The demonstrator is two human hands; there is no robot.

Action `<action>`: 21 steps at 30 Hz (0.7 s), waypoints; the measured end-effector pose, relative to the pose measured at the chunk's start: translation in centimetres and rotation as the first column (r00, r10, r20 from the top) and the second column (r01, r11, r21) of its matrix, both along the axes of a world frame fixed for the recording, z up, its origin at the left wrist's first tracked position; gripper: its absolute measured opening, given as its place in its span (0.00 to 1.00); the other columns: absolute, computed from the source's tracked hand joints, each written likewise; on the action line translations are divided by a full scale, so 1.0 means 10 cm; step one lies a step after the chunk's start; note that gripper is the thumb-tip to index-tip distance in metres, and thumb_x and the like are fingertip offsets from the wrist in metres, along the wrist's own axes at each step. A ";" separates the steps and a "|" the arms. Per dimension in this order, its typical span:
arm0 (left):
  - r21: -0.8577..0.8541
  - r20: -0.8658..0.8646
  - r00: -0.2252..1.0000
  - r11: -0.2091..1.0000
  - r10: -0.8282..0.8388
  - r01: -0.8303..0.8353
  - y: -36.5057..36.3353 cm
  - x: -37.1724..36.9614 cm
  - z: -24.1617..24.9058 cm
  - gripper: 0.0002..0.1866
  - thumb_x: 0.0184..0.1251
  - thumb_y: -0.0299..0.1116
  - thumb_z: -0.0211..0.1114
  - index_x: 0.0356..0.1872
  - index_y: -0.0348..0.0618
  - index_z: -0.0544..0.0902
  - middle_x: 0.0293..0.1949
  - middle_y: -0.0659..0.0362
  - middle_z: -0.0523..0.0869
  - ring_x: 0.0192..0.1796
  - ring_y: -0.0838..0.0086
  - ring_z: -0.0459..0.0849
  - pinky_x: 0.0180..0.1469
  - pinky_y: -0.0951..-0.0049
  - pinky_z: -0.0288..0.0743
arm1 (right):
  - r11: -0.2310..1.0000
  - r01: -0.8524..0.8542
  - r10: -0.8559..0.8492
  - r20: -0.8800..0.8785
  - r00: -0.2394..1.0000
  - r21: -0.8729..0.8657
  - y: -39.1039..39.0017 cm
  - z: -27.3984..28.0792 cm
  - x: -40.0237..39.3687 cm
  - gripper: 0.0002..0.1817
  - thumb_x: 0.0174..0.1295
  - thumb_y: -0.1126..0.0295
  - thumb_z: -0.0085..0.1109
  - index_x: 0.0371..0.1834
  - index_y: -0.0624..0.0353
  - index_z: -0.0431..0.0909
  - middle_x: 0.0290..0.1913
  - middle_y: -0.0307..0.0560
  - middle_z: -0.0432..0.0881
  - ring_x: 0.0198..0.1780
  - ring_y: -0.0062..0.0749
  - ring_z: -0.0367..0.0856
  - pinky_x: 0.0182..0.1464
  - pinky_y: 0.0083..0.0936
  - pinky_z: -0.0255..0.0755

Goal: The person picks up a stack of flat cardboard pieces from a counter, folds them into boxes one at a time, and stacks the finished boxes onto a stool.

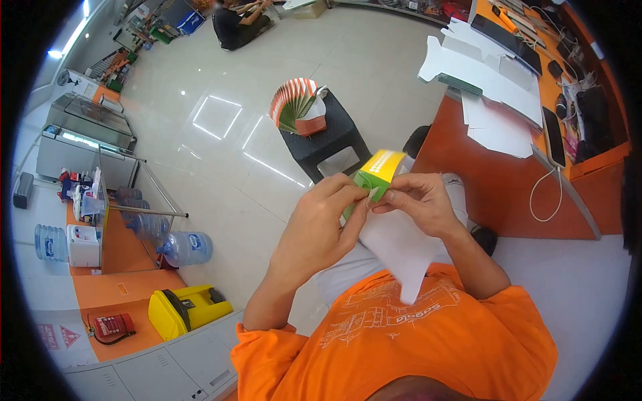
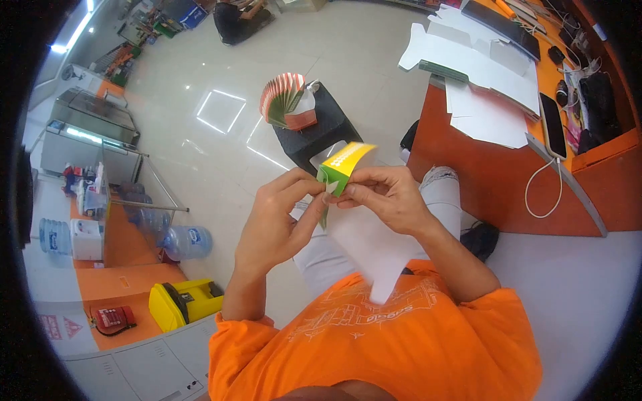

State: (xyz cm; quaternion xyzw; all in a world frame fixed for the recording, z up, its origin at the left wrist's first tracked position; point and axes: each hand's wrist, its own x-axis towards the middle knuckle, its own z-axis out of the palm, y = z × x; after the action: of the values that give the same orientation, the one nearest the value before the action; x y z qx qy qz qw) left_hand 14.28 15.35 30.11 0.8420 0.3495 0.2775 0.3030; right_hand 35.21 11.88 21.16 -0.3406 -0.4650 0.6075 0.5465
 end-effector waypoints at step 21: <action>0.462 0.158 0.987 0.880 0.039 -0.109 -0.07 0.20 -0.42 0.18 0.57 0.18 0.75 0.50 0.32 0.86 0.51 0.46 0.87 0.49 0.55 0.89 0.49 0.64 0.84 | 0.857 0.474 -0.394 -0.334 0.856 0.203 0.02 -0.26 -0.48 0.05 0.70 0.79 0.63 0.46 0.65 0.79 0.48 0.41 0.84 0.49 0.19 0.82 0.57 0.22 0.76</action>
State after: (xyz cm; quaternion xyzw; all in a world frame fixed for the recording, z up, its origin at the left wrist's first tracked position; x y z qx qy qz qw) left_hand 16.33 14.69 25.90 0.8541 0.2813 0.4251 0.1039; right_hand 30.45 12.03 18.60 -0.2676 -0.3734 0.4375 0.7730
